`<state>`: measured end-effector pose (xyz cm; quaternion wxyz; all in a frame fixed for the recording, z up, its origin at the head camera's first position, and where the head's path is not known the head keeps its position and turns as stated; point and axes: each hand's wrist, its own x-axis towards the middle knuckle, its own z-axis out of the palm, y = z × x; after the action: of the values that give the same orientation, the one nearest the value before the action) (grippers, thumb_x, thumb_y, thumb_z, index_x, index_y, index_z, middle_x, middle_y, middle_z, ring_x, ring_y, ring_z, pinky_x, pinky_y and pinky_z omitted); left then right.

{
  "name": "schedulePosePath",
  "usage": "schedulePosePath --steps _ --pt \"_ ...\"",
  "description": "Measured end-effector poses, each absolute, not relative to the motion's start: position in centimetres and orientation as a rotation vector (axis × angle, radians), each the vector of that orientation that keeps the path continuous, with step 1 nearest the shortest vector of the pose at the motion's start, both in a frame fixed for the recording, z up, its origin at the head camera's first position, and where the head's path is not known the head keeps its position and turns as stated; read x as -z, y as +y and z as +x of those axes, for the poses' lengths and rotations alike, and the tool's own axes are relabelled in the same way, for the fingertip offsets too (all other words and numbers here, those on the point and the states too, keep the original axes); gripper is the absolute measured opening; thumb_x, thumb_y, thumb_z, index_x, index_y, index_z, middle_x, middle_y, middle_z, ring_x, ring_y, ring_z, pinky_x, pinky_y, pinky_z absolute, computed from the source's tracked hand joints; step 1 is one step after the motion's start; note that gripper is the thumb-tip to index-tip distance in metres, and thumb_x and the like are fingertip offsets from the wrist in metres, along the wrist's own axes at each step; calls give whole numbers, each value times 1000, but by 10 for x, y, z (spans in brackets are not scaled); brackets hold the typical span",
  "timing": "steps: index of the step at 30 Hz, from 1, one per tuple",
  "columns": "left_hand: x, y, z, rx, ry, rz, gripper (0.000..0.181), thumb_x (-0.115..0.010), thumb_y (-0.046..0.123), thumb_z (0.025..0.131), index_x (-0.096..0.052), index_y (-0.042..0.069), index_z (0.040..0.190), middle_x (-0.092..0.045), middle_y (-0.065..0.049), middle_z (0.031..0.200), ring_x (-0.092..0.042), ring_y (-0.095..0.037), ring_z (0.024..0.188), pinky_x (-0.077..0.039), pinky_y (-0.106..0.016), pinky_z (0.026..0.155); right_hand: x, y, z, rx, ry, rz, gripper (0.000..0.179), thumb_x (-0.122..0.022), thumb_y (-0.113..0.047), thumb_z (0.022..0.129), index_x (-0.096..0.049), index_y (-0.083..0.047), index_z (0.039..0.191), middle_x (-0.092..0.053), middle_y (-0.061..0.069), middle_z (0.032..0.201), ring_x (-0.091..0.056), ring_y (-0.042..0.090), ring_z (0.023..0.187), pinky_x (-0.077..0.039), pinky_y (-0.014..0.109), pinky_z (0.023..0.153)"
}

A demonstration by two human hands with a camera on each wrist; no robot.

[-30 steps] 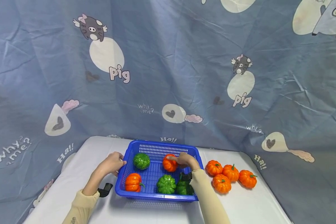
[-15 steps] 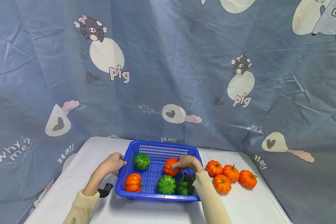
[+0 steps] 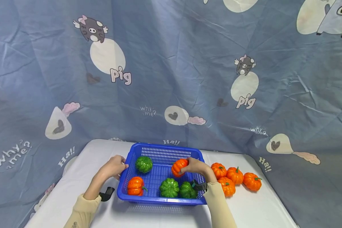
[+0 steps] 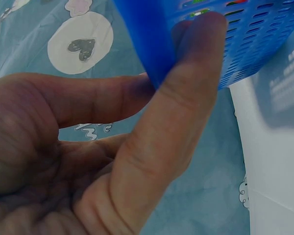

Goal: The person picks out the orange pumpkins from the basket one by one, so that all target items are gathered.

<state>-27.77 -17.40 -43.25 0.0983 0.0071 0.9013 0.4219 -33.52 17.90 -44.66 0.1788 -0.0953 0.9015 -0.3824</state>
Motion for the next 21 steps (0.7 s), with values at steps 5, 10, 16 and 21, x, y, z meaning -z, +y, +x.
schedulePosePath --steps 5,10,16,21 --pt "433 -174 -279 -1248 2662 22 32 -54 4 94 -50 -20 115 -62 -20 80 -66 -20 58 -60 -35 51 441 191 -322 1267 2576 -272 69 -83 -18 66 -45 5 119 -58 15 104 -59 22 88 -56 34 81" --pt "434 -173 -279 -1254 2661 18 33 -54 4 94 -50 -20 116 -62 -21 81 -66 -20 58 -60 -35 51 432 205 -305 1398 2597 -266 74 -85 -14 66 -42 4 123 -57 18 108 -60 23 90 -57 35 82" --pt "433 -172 -278 -1257 2656 7 33 -54 4 94 -50 -21 116 -63 -21 83 -66 -21 59 -61 -35 52 426 226 -282 1392 2692 -209 83 -85 -19 68 -35 1 131 -53 22 119 -60 26 99 -58 40 87" --pt "432 -173 -277 -1266 2651 -4 33 -54 3 94 -49 -20 116 -63 -21 83 -66 -21 59 -61 -36 52 426 247 -263 1374 2781 -97 88 -85 -25 69 -31 -2 135 -50 23 126 -58 27 104 -56 38 86"
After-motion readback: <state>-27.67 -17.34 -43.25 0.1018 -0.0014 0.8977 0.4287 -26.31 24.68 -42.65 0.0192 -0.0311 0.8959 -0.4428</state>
